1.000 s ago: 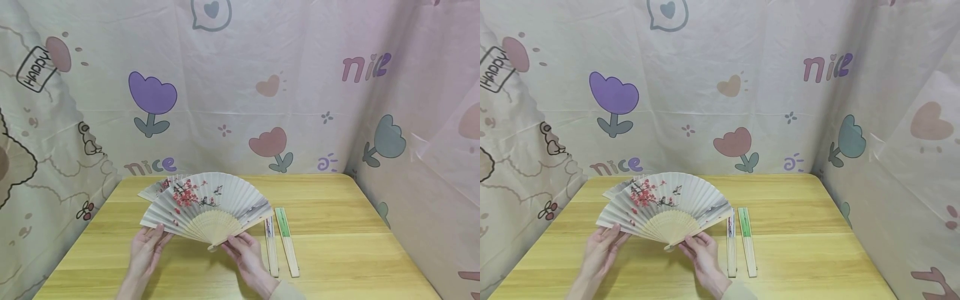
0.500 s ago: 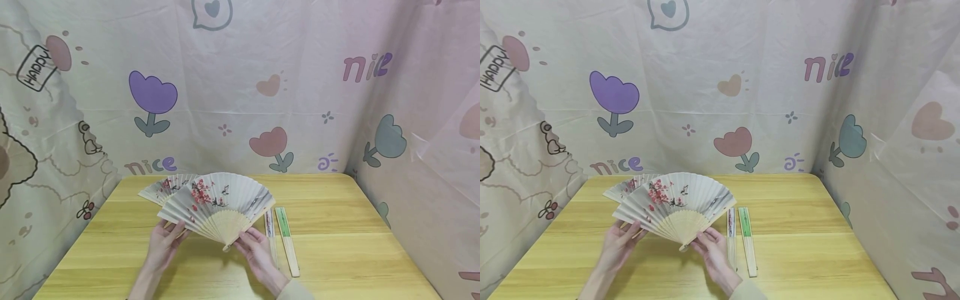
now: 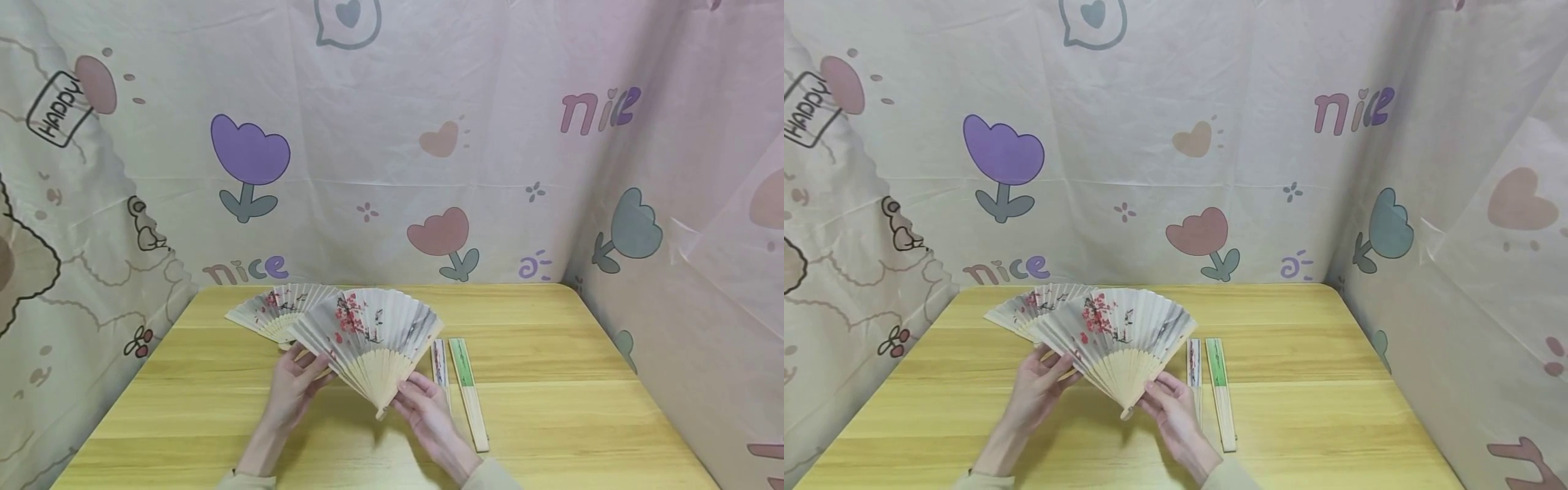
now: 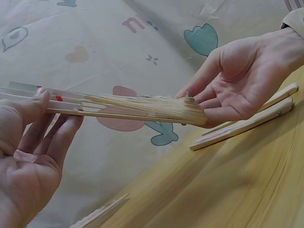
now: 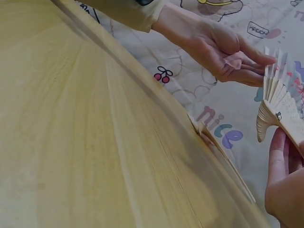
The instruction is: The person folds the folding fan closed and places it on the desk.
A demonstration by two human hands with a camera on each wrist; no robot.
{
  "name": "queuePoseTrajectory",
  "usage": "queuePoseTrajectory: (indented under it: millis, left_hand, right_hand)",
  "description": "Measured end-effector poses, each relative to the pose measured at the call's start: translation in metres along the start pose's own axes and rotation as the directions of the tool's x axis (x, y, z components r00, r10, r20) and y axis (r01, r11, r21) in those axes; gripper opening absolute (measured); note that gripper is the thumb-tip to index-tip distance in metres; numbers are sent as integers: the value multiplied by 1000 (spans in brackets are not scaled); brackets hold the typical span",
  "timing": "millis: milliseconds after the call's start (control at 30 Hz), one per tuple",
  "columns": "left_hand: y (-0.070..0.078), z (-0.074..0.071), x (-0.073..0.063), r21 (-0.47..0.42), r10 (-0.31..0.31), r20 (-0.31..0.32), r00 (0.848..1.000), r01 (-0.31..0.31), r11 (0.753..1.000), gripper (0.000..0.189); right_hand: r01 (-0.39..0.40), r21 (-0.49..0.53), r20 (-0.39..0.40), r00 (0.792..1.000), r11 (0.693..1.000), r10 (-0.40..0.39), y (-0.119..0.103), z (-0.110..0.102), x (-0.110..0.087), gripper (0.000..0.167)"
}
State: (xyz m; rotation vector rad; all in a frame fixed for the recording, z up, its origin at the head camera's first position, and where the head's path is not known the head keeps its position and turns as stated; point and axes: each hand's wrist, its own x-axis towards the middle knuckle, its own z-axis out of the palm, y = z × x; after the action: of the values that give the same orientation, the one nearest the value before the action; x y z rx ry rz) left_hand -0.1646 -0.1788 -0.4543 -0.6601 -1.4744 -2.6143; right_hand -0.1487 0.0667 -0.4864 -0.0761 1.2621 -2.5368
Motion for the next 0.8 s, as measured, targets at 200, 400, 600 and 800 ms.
queuePoseTrajectory:
  millis: [200, 400, 600, 800]
  left_hand:
    - [-4, 5, 5, 21, -24, -25, 999, 24, 999, 39]
    - [-9, 8, 10, 87, -68, -62, 996, 73, 994, 39]
    - [-17, 10, 16, 119, -104, -69, 992, 111, 987, 36]
    - [-26, 14, 20, 109, -109, -28, 994, 111, 988, 34]
  right_hand:
    - [2, -30, 93, 996, 1000, 1, 1, -4, -1, 25]
    - [12, -38, 160, 987, 999, -6, 2, -7, 0, 27]
    - [36, -59, 217, 976, 998, -22, 3, -9, -1, 27]
    - [46, -95, 255, 967, 994, -21, 2, -11, -2, 28]
